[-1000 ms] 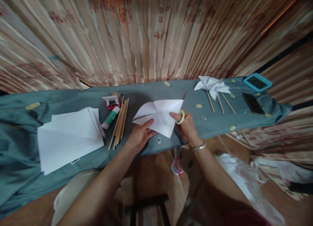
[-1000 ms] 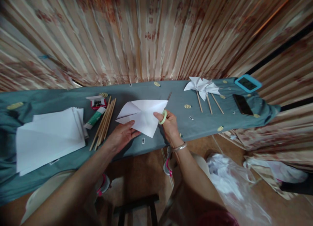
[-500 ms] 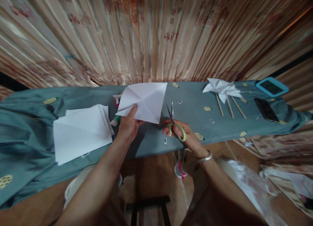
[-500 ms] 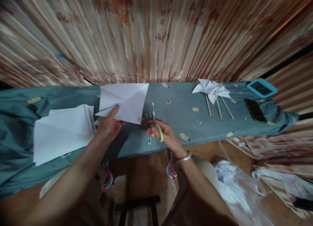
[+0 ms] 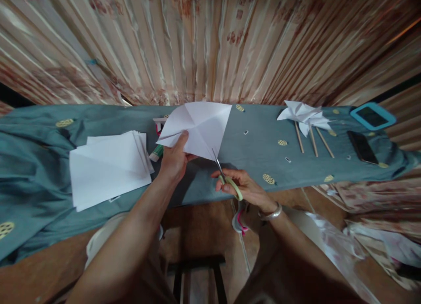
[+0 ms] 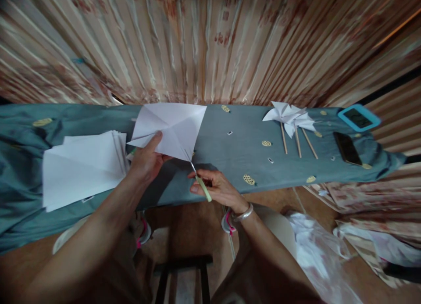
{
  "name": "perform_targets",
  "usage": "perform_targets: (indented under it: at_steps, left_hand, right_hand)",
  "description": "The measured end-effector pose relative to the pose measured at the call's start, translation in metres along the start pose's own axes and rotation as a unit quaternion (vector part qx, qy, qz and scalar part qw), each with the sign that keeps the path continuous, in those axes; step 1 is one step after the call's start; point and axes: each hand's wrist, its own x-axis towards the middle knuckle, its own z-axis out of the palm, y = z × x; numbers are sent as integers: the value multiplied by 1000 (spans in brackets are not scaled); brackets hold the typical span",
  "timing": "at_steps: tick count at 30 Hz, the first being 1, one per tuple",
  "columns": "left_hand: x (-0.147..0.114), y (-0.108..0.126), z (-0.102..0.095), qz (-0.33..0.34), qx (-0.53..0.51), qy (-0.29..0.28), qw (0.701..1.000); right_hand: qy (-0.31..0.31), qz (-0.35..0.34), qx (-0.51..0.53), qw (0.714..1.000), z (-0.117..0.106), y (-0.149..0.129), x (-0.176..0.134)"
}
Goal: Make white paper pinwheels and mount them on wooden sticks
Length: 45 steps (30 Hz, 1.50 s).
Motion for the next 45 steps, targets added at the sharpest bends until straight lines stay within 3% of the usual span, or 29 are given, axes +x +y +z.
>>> perform_targets:
  at_steps: [19, 45]
  left_hand:
    - [-4, 1, 5, -35, 12, 16, 999]
    - [-5, 1, 4, -24, 15, 23, 999]
  right_hand:
    - [-3, 18, -4, 1000, -1, 4, -2]
    - [-3, 17, -7, 1000, -3, 5, -2]
